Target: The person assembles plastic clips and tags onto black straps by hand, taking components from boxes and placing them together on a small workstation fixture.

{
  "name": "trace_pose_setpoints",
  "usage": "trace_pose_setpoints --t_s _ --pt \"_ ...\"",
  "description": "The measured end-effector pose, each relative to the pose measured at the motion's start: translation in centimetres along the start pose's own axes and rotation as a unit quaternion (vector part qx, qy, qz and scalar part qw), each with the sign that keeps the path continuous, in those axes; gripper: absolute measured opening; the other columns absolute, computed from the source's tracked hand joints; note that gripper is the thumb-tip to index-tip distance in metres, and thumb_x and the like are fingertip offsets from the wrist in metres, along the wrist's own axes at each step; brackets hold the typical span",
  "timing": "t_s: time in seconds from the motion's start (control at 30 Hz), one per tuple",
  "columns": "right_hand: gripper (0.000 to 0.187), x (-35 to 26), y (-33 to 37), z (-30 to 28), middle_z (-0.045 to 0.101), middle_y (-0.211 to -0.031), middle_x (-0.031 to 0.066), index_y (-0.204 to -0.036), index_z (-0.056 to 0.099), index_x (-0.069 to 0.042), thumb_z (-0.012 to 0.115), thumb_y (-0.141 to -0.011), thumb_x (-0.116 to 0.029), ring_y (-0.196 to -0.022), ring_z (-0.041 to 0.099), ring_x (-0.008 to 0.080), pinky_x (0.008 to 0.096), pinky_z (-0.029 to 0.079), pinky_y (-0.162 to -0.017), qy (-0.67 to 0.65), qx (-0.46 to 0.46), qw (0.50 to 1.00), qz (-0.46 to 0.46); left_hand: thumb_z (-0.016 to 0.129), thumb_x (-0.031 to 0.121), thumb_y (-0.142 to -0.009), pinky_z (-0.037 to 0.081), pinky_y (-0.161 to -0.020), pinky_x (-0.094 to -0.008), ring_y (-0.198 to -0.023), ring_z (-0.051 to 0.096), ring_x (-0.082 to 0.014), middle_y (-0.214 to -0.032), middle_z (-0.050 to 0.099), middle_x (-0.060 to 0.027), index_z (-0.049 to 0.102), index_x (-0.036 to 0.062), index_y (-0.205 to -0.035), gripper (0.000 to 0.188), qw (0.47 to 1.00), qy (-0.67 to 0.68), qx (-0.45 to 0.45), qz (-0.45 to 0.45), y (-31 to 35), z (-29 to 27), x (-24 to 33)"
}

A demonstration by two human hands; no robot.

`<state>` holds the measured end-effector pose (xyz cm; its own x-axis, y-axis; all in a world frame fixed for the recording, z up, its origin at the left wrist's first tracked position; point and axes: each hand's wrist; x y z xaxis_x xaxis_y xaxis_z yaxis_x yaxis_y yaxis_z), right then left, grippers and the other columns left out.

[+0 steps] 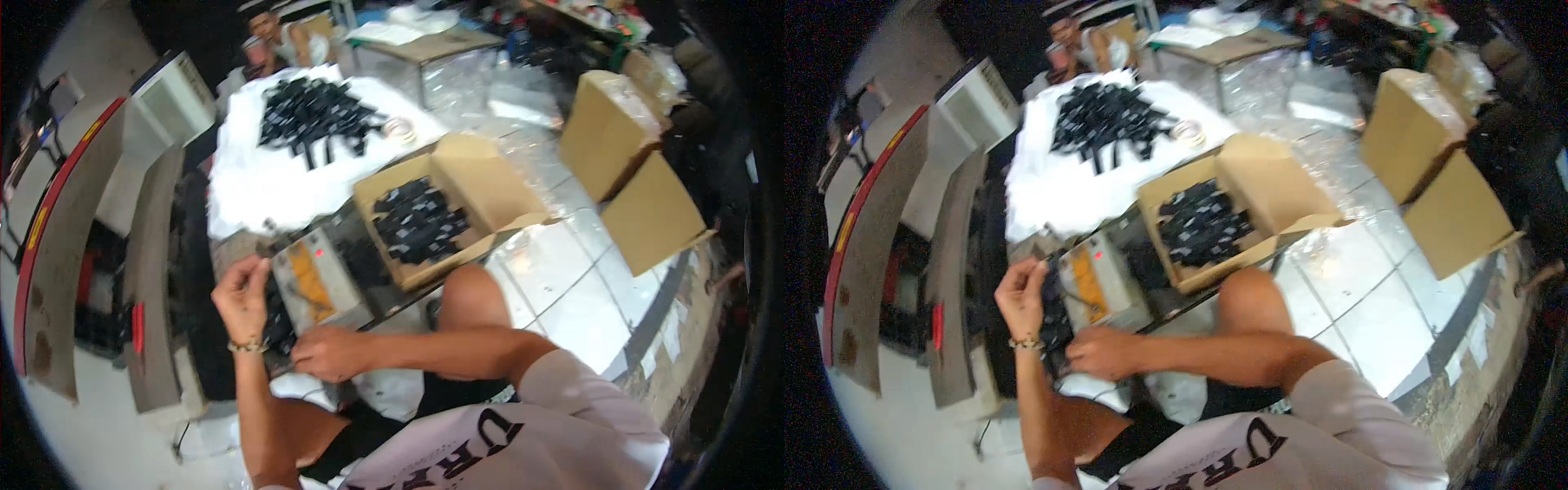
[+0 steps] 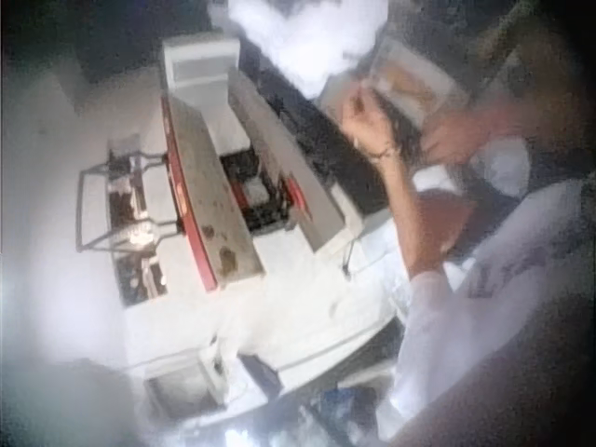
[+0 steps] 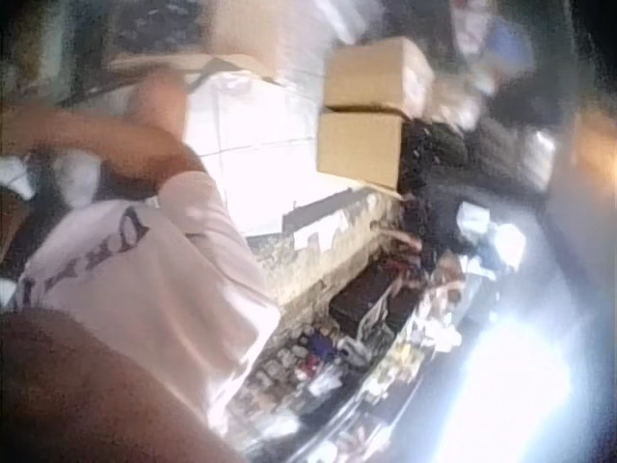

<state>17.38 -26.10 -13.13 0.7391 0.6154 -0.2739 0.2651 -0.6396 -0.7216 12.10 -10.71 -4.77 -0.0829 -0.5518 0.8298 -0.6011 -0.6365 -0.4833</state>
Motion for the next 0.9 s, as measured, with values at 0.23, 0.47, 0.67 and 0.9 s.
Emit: trace_pose_setpoints --t_s 0.23,0.47,0.67,0.9 --pt "0.015 -0.2 0.1 0.8 0.054 -0.083 0.0112 -0.076 0.059 -0.005 0.068 -0.067 -0.013 -0.082 0.059 0.0312 0.0433 0.045 -0.075 -0.015 0.017 1.000 0.005 0.073 0.001 -0.081 0.050 -0.070 -0.0287 -0.072 0.061 -0.0135 -0.081 0.067 -0.0067 0.067 -0.0026 -0.083 0.008 0.996 -0.033 -0.070 0.048 3.7 -2.5 0.8" --pt "0.014 -0.4 0.6 1.0 0.053 -0.082 0.0118 -0.074 0.057 -0.005 0.066 -0.070 -0.015 -0.079 0.058 0.0324 0.0473 0.042 -0.077 -0.035 0.015 0.999 -0.016 0.070 0.004 -0.087 0.047 -0.068 -0.0281 -0.075 0.056 -0.0106 -0.081 0.063 -0.0048 0.065 -0.0037 -0.087 0.009 0.992 -0.080 -0.027 0.098 0.1 0.6 0.0" --pt "0.014 -0.7 0.1 1.2 0.054 -0.085 0.0148 -0.074 0.056 -0.003 0.063 -0.074 -0.016 -0.082 0.058 0.0329 0.0475 0.044 -0.084 -0.040 0.059 0.997 -0.028 0.069 0.004 -0.088 0.045 -0.068 -0.0274 -0.074 0.055 -0.0116 -0.081 0.064 -0.0056 0.063 -0.0049 -0.087 0.011 0.998 -0.043 -0.037 -0.008 0.9 -0.7 0.6" --pt "0.015 0.3 -0.3 2.2 0.051 -0.076 0.0150 -0.065 0.053 -0.002 0.063 -0.069 -0.012 -0.077 0.056 0.0338 0.0465 0.045 -0.082 -0.077 0.095 0.992 -0.030 0.067 0.002 -0.089 0.045 -0.070 -0.0271 -0.075 0.053 -0.0116 -0.081 0.061 -0.0065 0.060 -0.0057 -0.087 0.011 0.991 -0.074 -0.060 0.090 2.3 -0.6 0.2"
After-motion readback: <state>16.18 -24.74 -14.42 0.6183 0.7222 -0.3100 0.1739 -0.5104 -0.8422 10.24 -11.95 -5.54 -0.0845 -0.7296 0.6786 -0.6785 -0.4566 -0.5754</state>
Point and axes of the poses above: each hand's wrist, its own y-axis away from the middle knuckle, its own z-axis out of the palm, x = y × z
